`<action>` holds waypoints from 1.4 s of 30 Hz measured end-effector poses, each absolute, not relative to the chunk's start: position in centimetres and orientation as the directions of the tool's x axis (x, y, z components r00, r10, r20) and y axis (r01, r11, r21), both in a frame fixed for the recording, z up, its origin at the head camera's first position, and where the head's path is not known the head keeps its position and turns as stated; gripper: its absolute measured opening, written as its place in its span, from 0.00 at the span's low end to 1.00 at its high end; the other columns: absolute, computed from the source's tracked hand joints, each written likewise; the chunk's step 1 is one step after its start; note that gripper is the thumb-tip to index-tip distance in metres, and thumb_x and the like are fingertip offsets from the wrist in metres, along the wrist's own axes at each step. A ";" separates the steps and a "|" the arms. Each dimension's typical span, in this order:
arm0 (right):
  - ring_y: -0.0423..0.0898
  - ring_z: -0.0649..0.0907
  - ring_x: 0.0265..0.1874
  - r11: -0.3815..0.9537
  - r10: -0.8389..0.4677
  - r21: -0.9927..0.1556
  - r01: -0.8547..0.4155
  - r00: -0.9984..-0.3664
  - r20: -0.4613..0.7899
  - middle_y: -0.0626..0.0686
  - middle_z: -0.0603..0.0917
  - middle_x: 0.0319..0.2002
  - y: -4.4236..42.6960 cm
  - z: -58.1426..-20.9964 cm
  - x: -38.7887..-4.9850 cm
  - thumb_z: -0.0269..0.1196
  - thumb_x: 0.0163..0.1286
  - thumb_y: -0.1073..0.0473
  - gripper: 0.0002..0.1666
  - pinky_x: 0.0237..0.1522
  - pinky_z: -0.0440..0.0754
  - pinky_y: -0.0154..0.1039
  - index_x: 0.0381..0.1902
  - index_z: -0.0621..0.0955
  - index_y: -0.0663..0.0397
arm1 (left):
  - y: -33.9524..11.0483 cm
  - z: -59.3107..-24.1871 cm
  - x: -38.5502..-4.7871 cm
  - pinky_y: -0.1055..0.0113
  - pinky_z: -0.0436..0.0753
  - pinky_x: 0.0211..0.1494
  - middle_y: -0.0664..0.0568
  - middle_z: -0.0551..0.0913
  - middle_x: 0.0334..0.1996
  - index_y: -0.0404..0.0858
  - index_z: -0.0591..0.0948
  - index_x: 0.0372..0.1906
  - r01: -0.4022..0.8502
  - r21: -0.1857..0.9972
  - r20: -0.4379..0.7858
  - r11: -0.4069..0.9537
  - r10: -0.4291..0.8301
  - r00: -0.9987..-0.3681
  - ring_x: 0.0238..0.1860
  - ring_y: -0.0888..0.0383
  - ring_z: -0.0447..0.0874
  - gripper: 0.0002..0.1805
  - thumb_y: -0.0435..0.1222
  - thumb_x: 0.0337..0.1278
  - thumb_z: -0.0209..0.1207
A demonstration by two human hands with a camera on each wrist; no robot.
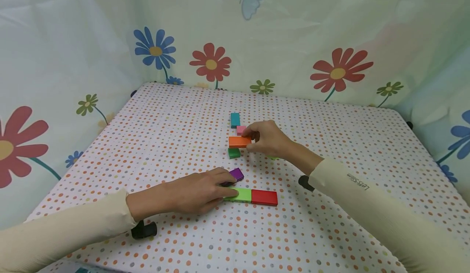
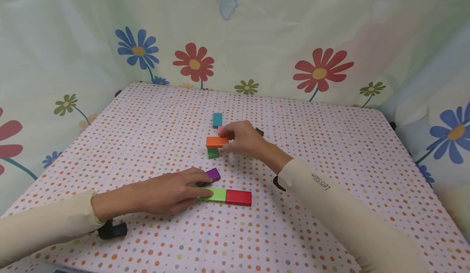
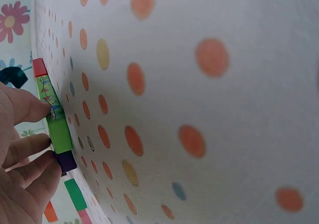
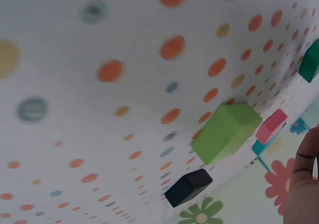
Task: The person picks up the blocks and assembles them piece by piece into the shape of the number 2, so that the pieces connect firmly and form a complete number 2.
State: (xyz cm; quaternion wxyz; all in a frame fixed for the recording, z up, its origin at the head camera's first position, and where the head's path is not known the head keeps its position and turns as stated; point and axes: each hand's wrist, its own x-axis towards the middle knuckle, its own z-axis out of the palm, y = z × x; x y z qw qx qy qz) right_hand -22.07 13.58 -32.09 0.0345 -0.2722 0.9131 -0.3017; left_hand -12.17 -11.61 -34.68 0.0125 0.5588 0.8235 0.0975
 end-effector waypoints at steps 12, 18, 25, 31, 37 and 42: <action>0.49 0.81 0.33 0.642 -0.585 -0.584 -0.497 -0.810 0.045 0.49 0.88 0.41 16.1 -33.2 -19.5 0.74 0.53 0.67 0.18 0.36 0.79 0.37 0.44 0.87 0.57 | -11.7 -34.6 -12.0 0.63 0.72 0.70 0.51 0.75 0.66 0.49 0.82 0.63 0.907 0.178 0.065 0.381 0.915 -0.398 0.69 0.56 0.69 0.19 0.35 0.71 0.57; 0.48 0.80 0.34 0.642 -0.612 -0.586 -0.494 -0.791 -0.003 0.48 0.87 0.41 16.2 -33.6 -19.1 0.73 0.51 0.67 0.19 0.36 0.79 0.37 0.44 0.87 0.55 | -11.8 -34.5 -11.9 0.64 0.72 0.70 0.51 0.75 0.66 0.49 0.82 0.62 0.901 0.190 0.062 0.391 0.911 -0.408 0.69 0.56 0.68 0.19 0.34 0.71 0.57; 0.47 0.79 0.34 0.671 -0.607 -0.565 -0.481 -0.794 -0.044 0.48 0.86 0.41 16.2 -33.2 -19.2 0.73 0.51 0.66 0.19 0.38 0.79 0.39 0.44 0.86 0.55 | -11.7 -34.5 -11.9 0.63 0.72 0.71 0.51 0.75 0.66 0.49 0.82 0.63 0.899 0.194 0.061 0.392 0.910 -0.410 0.69 0.56 0.68 0.19 0.35 0.72 0.57; 0.47 0.78 0.34 0.676 -0.616 -0.551 -0.489 -0.786 -0.057 0.47 0.85 0.39 16.3 -33.2 -19.4 0.73 0.52 0.68 0.19 0.37 0.78 0.38 0.43 0.87 0.54 | -11.7 -34.5 -11.9 0.64 0.72 0.70 0.51 0.76 0.66 0.49 0.82 0.63 0.899 0.198 0.065 0.391 0.910 -0.410 0.69 0.57 0.69 0.19 0.35 0.72 0.57; 0.46 0.78 0.34 0.666 -0.643 -0.539 -0.516 -0.763 -0.063 0.47 0.85 0.41 16.0 -33.5 -19.4 0.71 0.52 0.69 0.19 0.36 0.77 0.38 0.44 0.87 0.53 | -11.6 -34.6 -11.9 0.64 0.72 0.70 0.51 0.76 0.66 0.49 0.82 0.63 0.901 0.190 0.066 0.390 0.911 -0.408 0.69 0.56 0.69 0.19 0.35 0.71 0.57; 0.45 0.77 0.37 0.668 -0.654 -0.511 -0.541 -0.754 -0.057 0.47 0.85 0.42 16.0 -33.9 -19.5 0.70 0.53 0.68 0.19 0.39 0.77 0.38 0.44 0.87 0.51 | -11.5 -34.7 -11.9 0.64 0.73 0.70 0.52 0.76 0.66 0.50 0.82 0.62 0.903 0.182 0.067 0.390 0.911 -0.407 0.68 0.56 0.69 0.19 0.35 0.71 0.57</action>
